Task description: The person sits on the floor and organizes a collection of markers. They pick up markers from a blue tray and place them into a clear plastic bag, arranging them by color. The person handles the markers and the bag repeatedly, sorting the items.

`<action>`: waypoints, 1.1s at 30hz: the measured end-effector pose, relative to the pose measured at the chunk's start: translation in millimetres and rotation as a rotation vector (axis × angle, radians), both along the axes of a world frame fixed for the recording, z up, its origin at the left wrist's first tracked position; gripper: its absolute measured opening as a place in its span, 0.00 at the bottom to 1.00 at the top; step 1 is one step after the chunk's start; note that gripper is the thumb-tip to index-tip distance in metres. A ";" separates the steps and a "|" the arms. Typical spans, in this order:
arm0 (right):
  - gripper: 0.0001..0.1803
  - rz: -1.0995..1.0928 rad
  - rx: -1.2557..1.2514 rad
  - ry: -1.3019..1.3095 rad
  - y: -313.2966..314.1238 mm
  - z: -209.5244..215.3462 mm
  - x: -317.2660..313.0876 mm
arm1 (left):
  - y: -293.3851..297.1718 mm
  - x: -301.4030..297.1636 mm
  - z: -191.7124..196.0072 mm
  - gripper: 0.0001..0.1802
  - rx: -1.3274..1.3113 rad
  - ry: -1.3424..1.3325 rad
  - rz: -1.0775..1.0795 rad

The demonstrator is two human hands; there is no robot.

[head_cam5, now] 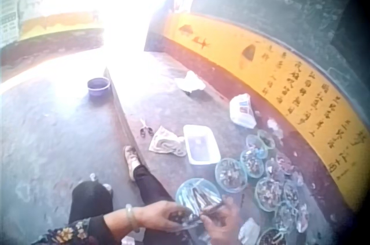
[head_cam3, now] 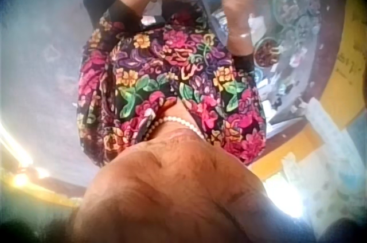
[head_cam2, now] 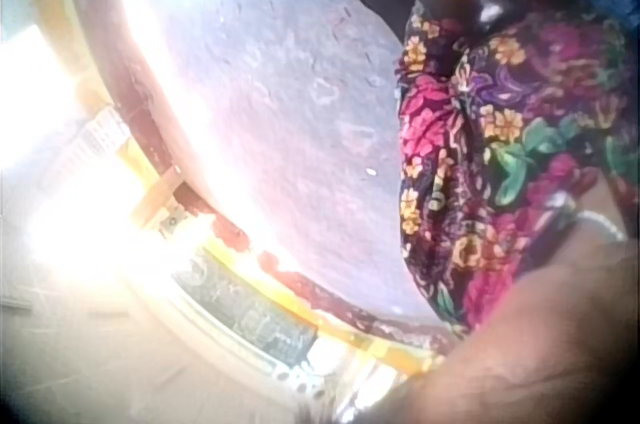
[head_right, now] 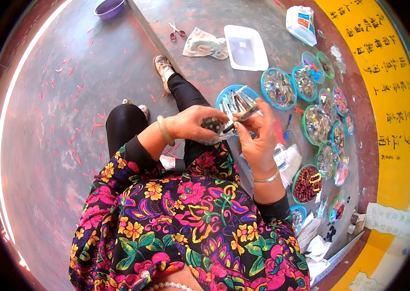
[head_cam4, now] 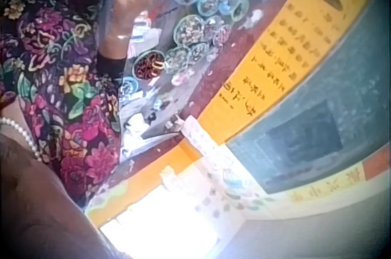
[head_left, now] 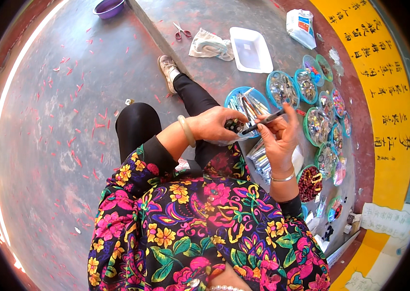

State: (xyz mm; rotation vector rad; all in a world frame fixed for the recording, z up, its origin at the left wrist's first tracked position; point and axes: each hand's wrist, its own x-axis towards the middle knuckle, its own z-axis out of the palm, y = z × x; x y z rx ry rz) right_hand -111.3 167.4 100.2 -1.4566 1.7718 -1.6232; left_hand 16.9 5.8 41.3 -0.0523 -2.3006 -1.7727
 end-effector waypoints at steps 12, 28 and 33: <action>0.11 -0.090 0.117 0.232 0.8 -10.5 -2.3 | -1.8 -2.3 -7.1 0.27 -0.009 -0.008 0.005; 0.05 -0.062 0.247 -0.006 17.2 -42.7 -8.0 | 0.3 -2.0 -15.7 0.21 0.209 0.042 0.014; 0.03 -0.071 0.250 0.073 27.2 -37.9 -10.5 | 0.3 -1.5 -9.1 0.20 0.374 -0.079 -0.018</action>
